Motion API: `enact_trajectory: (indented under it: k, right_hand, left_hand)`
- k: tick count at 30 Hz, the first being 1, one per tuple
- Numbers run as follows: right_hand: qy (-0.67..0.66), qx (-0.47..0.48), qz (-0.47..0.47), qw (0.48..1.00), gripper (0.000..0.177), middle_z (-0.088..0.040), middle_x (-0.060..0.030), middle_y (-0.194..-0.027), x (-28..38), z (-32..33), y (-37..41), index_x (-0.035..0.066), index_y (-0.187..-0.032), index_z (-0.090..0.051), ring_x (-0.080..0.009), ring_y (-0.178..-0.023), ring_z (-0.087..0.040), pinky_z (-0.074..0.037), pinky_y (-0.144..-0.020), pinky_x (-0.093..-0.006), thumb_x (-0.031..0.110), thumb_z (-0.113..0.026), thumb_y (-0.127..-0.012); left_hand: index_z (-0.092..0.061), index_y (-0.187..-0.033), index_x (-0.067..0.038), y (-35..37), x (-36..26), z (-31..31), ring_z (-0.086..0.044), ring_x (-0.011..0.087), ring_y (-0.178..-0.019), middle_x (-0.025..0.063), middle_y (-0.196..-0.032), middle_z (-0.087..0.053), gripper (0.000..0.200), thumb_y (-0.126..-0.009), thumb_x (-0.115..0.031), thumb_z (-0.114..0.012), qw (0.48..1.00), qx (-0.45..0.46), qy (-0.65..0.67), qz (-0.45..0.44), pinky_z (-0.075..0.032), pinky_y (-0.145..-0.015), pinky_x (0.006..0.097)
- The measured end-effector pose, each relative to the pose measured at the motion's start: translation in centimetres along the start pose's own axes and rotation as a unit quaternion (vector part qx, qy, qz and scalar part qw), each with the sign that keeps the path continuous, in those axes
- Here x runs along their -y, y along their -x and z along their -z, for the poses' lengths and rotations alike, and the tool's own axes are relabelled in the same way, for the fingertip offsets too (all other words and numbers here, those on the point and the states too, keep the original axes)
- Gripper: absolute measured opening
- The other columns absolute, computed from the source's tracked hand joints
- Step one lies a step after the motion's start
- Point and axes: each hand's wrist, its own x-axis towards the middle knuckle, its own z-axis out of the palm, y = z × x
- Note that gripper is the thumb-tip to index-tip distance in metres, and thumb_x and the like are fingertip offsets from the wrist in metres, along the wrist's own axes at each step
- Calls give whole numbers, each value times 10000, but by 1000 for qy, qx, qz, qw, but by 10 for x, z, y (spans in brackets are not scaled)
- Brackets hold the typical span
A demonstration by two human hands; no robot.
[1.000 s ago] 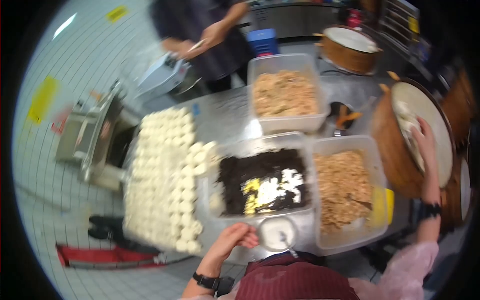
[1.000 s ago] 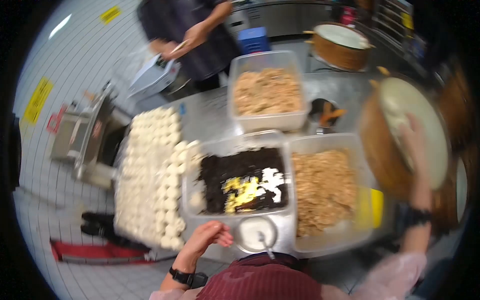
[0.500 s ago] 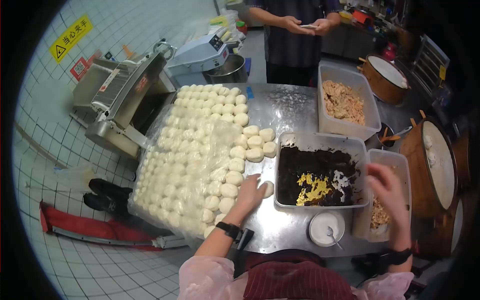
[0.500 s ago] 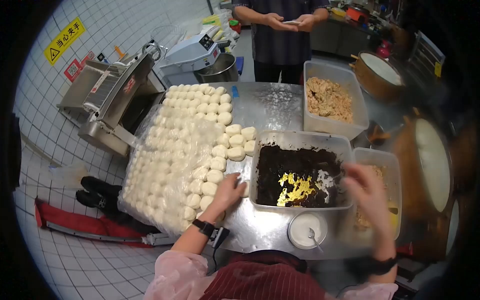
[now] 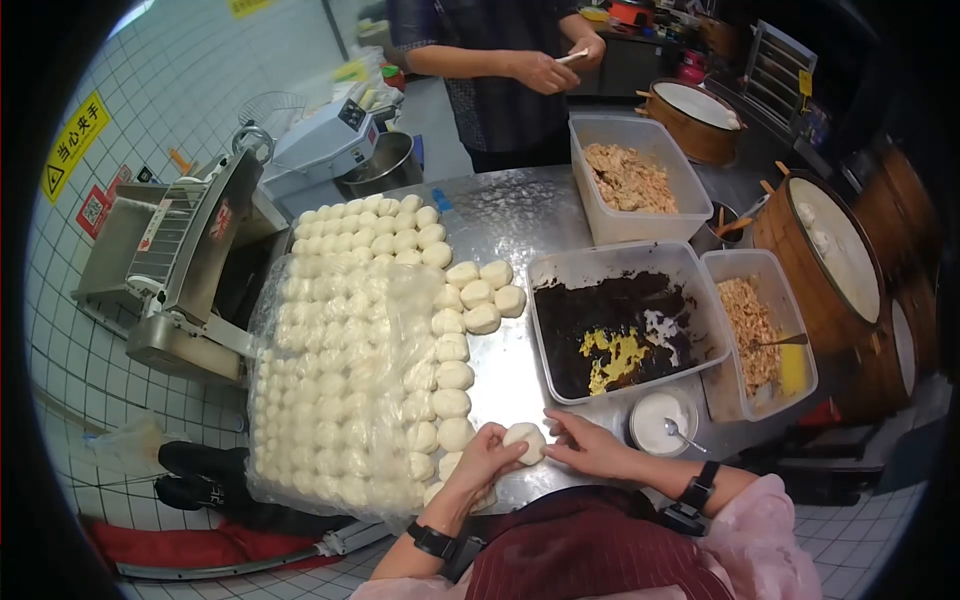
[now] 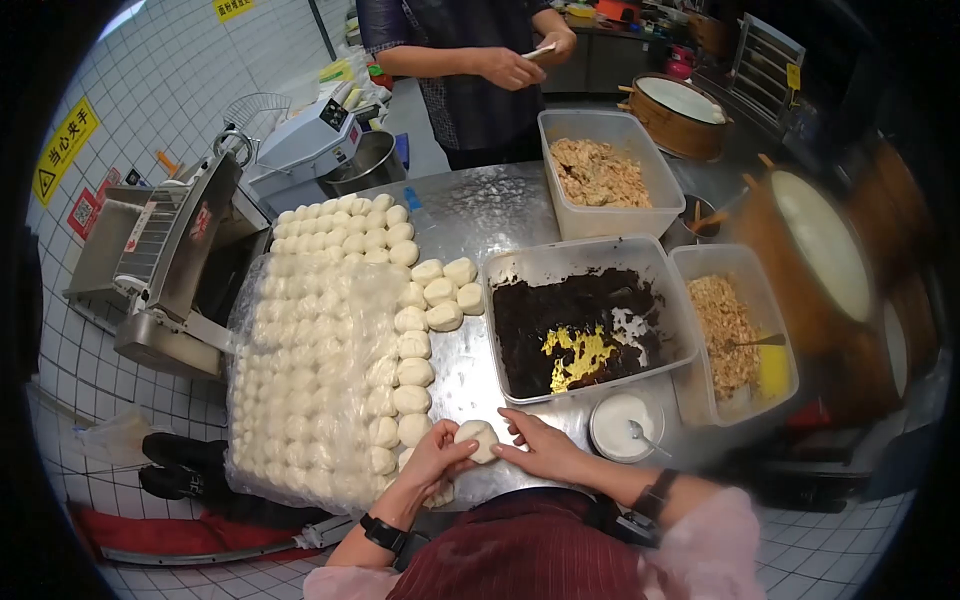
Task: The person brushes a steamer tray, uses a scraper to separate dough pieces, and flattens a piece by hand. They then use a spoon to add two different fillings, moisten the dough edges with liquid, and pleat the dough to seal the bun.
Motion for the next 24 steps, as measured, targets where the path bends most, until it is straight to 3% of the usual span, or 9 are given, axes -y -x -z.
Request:
enact_trajectory:
  k: [2, 4, 10, 14, 17, 18, 20, 22, 24]
  right_hand:
    - [-127, 13, -78, 989, 517, -587, -155, -988, -17, -16, -6, 64, -1247, -499, -229, -890, -592, -472, -759, -325, 371, -620, -848]
    - [-73, -23, -23, 997, 468, -599, -142, -978, -21, -31, -4, 63, -1192, -536, -203, -872, -592, -473, -745, -303, 361, -628, -842]
    - [-127, -116, -40, 984, 306, -655, -134, -801, -22, -46, -5, 32, -950, -627, -243, -738, -643, -491, -683, -323, 314, -635, -833]
    - [-11, -62, -82, 995, 308, -636, -157, -966, -32, -40, 1, 40, -1046, -597, -274, -853, -628, -491, -717, -348, 267, -617, -838]
    - [257, -82, 71, 960, 489, -400, -189, -1340, -19, -32, 6, 59, -1301, -417, -313, -1191, -450, -422, -917, -411, 195, -563, -855]
    - [254, -82, 72, 961, 489, -400, -189, -1340, -31, -41, -1, 59, -1301, -417, -313, -1191, -450, -422, -917, -411, 195, -563, -855]
    - [252, -61, 256, 931, 515, -406, -189, -1340, -45, -54, -15, 43, -1316, -402, -319, -1243, -403, -365, -1003, -420, 219, -564, -859]
    - [254, -42, 258, 931, 552, -389, -183, -1360, -44, -56, -13, 24, -1330, -375, -314, -1290, -346, -299, -1060, -431, 275, -548, -869]
    - [272, -17, 244, 931, 579, -377, -181, -1374, -36, -48, -18, 16, -1337, -362, -313, -1301, -331, -255, -1079, -455, 331, -523, -879]
  left_hand:
    - [-444, -939, -66, 4, 6, -1, -614, 142, -855, 36, -926, -558, 262, -811, -40, -671, 1000, 13, 11, 23, -557, -764, 267]
    - [-438, -954, -66, 9, 16, -5, -619, 148, -853, 42, -926, -557, 276, -808, -35, -671, 996, 69, 40, 26, -566, -725, 266]
    - [-434, -944, -40, -13, 44, 11, -615, 141, -766, 58, -901, -541, 267, -809, -32, -665, 999, -27, -28, 3, -578, -643, 273]
    - [-442, -969, -28, -21, 56, 12, -593, 124, -699, 57, -863, -538, 238, -839, -77, -636, 981, -54, -183, -24, -567, -563, 276]
    - [-444, -1021, -16, -15, 49, 13, -582, 115, -659, 57, -828, -543, 242, -867, -114, -602, 971, -62, -231, -11, -545, -532, 274]
    - [-450, -1027, -11, -9, 41, 14, -581, 115, -643, 59, -797, -549, 224, -884, -127, -578, 949, -77, -304, -35, -532, -524, 273]
    - [-457, -1033, -6, -10, 34, 16, -580, 115, -626, 61, -766, -555, 211, -900, -139, -553, 919, -91, -378, -60, -519, -516, 272]
    - [-475, -986, 8, -12, 37, 18, -577, 122, -593, 68, -699, -562, 160, -920, -134, -511, 874, -119, -426, -203, -502, -511, 266]
    - [-487, -936, 14, -13, 39, 13, -583, 129, -581, 66, -671, -566, 141, -932, -127, -475, 891, -103, -397, -194, -500, -517, 265]
